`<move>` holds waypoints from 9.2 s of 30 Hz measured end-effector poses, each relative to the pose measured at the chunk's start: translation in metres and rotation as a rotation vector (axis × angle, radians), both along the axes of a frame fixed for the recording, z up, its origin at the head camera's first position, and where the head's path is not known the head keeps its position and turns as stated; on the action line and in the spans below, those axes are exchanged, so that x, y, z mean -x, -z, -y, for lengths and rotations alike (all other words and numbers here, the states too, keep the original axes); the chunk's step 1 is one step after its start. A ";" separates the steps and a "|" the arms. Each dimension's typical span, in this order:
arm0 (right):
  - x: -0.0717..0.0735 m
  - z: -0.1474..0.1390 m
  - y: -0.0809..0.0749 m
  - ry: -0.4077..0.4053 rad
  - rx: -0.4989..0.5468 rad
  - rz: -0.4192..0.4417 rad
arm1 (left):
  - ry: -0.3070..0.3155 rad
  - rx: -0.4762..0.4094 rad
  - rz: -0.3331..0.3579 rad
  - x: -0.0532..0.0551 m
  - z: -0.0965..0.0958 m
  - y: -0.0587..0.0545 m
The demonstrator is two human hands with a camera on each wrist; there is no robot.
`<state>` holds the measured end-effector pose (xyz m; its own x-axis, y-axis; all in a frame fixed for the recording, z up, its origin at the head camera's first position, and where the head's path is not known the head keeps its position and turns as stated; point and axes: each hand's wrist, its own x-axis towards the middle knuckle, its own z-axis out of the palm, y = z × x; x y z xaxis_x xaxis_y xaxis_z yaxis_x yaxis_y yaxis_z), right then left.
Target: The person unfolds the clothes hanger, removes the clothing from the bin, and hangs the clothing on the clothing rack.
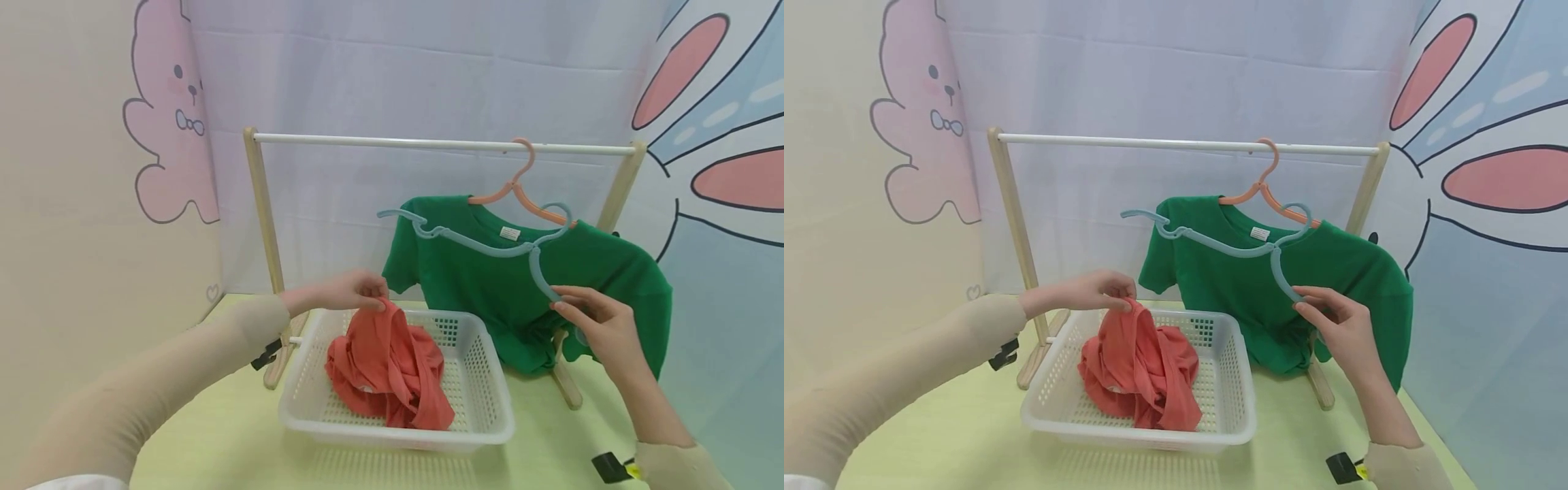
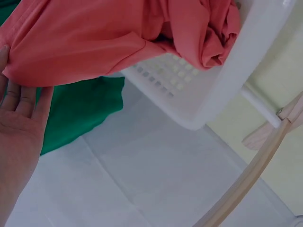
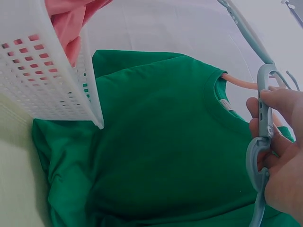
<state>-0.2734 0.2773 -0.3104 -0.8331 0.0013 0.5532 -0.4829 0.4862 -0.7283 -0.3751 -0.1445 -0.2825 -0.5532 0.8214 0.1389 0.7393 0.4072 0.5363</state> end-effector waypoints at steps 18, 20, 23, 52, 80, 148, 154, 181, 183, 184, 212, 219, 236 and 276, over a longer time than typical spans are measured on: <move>-0.002 -0.007 0.005 -0.070 -0.002 -0.006 | -0.330 -0.327 -0.120 0.017 0.031 -0.088; -0.002 -0.006 0.005 -0.061 -0.011 -0.007 | -0.345 -0.334 -0.134 0.015 0.031 -0.096; -0.002 -0.005 0.004 -0.053 -0.013 -0.019 | -0.355 -0.333 -0.153 0.012 0.028 -0.105; 0.015 0.027 0.005 -0.171 -0.052 -0.043 | -0.215 -0.215 -0.129 -0.004 0.006 -0.090; 0.018 0.041 -0.007 -0.197 -0.061 -0.092 | -0.279 -0.230 -0.120 -0.010 0.013 -0.079; 0.015 0.018 0.000 -0.178 0.002 0.033 | -0.349 -0.397 -0.560 0.003 0.039 -0.080; 0.015 0.028 0.001 -0.114 -0.091 -0.029 | -0.319 -0.391 -0.555 -0.001 0.036 -0.076; 0.011 0.020 0.000 -0.160 0.033 -0.094 | -0.329 -0.280 -0.330 0.000 0.040 -0.083; 0.011 0.021 0.001 -0.177 0.015 -0.083 | -0.326 -0.297 -0.350 -0.001 0.038 -0.086; 0.011 0.022 0.002 -0.186 -0.001 -0.081 | -0.327 -0.303 -0.360 -0.002 0.036 -0.087; 0.013 0.026 0.000 -0.154 0.017 -0.150 | -0.343 -0.281 -0.253 -0.009 0.031 -0.082; 0.015 0.041 -0.002 -0.182 -0.072 -0.183 | -0.310 -0.263 -0.304 -0.011 0.020 -0.077; 0.018 0.056 -0.010 -0.161 -0.048 -0.224 | -0.351 -0.258 -0.293 -0.009 0.031 -0.076; 0.031 0.093 -0.016 -0.140 -0.183 -0.236 | -0.166 -0.184 -0.306 -0.019 -0.009 -0.063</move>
<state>-0.3042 0.1842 -0.2942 -0.6668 -0.2216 0.7115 -0.6995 0.5155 -0.4950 -0.3564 -0.1359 -0.2198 -0.5871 0.6698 0.4545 0.8081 0.4525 0.3770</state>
